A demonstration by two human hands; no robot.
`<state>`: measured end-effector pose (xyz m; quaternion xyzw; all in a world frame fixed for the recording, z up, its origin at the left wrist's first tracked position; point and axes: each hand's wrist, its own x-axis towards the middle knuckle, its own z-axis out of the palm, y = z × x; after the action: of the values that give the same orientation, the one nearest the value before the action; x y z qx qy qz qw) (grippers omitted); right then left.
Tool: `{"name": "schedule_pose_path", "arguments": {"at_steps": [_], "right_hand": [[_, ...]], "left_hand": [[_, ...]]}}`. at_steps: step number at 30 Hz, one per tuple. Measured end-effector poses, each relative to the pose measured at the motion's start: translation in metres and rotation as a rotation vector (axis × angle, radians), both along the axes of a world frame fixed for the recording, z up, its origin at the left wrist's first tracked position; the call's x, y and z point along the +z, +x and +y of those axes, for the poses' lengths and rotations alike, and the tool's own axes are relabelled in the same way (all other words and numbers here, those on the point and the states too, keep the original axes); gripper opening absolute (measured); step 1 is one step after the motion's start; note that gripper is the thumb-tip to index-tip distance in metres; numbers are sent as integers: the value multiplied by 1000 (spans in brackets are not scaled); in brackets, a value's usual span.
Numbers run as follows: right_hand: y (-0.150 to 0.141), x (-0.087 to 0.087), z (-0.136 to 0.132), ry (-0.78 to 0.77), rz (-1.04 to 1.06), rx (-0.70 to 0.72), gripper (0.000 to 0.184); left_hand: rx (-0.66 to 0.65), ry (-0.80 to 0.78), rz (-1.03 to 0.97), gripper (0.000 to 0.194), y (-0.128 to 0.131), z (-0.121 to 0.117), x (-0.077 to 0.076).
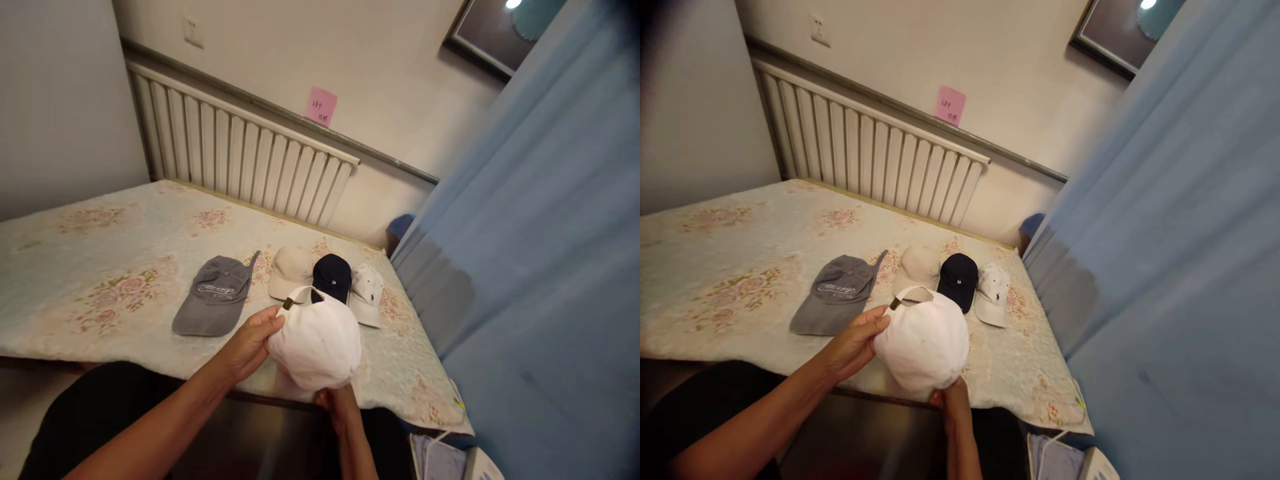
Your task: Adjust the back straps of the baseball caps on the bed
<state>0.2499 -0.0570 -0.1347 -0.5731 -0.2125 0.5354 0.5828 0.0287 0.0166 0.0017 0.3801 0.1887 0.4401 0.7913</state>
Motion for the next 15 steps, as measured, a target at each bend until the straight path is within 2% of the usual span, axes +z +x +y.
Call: {"name": "schedule_pose_path", "arguments": {"at_steps": [2, 5, 6, 8, 10, 12, 13, 15], "right_hand": [[13, 23, 7, 30, -72, -80, 30], [25, 79, 12, 152, -370, -322, 29], [23, 101, 10, 213, -463, -355, 28], [9, 143, 2, 356, -677, -329, 24], [-16, 177, -7, 566, -919, -146, 17], [-44, 198, -13, 769, -1167, 99, 18], [-55, 203, -14, 814, -1278, 193, 22], [-71, 203, -11, 758, -1470, 294, 30]], "left_hand": [[-6, -15, 40, 28, -2, -5, 6], [-10, -34, 96, 26, 0, -11, 16], [-3, -36, 107, 25, 1, -13, 19], [17, -32, 123, 25, 6, -16, 23], [35, -16, 141, 27, 12, -20, 26], [72, 30, 190, 32, 17, -23, 28], [97, 70, 229, 34, 18, -25, 29], [158, 173, 324, 37, 19, -29, 32]]}}
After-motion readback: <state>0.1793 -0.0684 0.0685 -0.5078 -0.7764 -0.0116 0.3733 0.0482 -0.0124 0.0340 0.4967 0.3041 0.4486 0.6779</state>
